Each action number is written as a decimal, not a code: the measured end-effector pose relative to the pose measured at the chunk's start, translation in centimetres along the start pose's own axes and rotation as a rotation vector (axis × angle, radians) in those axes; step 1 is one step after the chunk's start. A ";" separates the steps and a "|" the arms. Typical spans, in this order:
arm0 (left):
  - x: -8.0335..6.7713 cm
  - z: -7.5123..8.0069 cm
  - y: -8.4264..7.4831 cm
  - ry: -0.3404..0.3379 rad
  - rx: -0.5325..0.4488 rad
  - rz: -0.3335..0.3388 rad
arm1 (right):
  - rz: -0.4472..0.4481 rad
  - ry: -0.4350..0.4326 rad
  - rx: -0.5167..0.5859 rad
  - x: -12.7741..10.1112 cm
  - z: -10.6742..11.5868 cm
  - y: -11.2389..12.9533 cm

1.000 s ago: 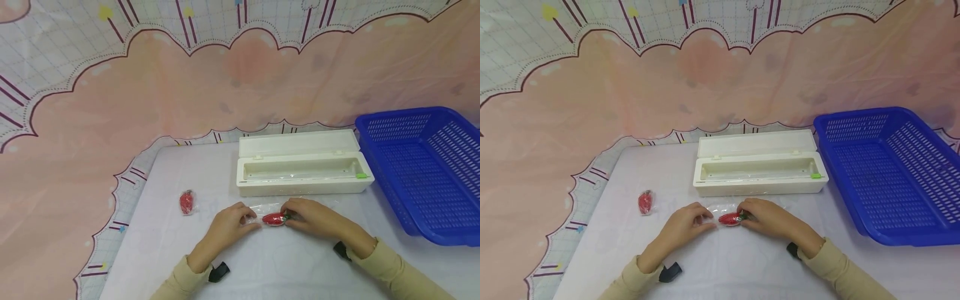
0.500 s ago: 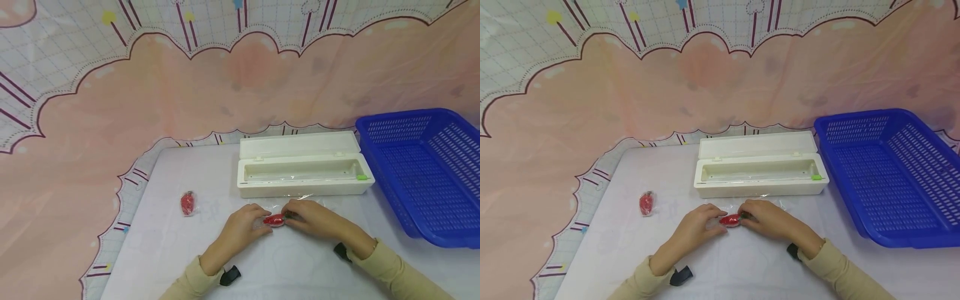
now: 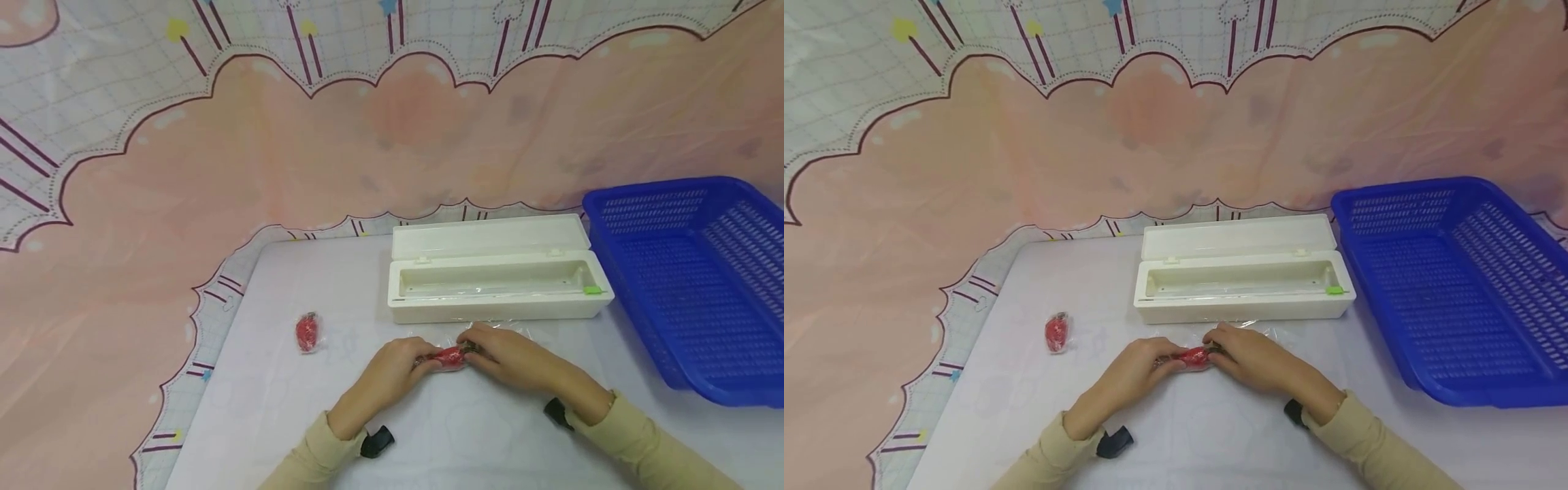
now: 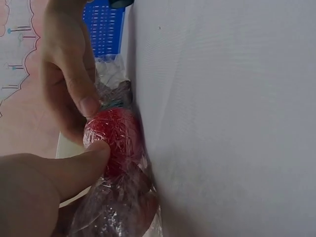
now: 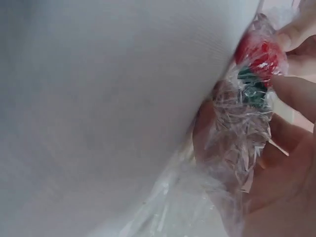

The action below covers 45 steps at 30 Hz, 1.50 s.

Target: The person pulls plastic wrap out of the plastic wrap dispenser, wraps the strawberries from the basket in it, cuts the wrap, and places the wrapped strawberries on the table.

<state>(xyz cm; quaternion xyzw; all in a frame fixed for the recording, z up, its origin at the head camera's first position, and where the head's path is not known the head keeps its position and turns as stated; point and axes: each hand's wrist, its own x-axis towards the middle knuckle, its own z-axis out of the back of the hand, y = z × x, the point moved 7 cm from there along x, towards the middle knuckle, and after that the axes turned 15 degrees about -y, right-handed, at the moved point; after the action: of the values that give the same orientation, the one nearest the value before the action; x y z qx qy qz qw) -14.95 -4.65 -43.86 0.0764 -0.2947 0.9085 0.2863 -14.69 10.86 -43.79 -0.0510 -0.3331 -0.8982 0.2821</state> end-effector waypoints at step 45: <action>0.1 -0.1 -0.1 -0.080 0.103 -0.088 | -0.018 0.057 0.026 0.4 -0.8 -0.6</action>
<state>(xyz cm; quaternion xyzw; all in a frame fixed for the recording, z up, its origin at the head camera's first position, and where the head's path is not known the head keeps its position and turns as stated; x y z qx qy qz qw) -14.97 -4.46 -43.82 0.1400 -0.2550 0.9053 0.3095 -15.29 10.48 -44.62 -0.0188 -0.3372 -0.8974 0.2839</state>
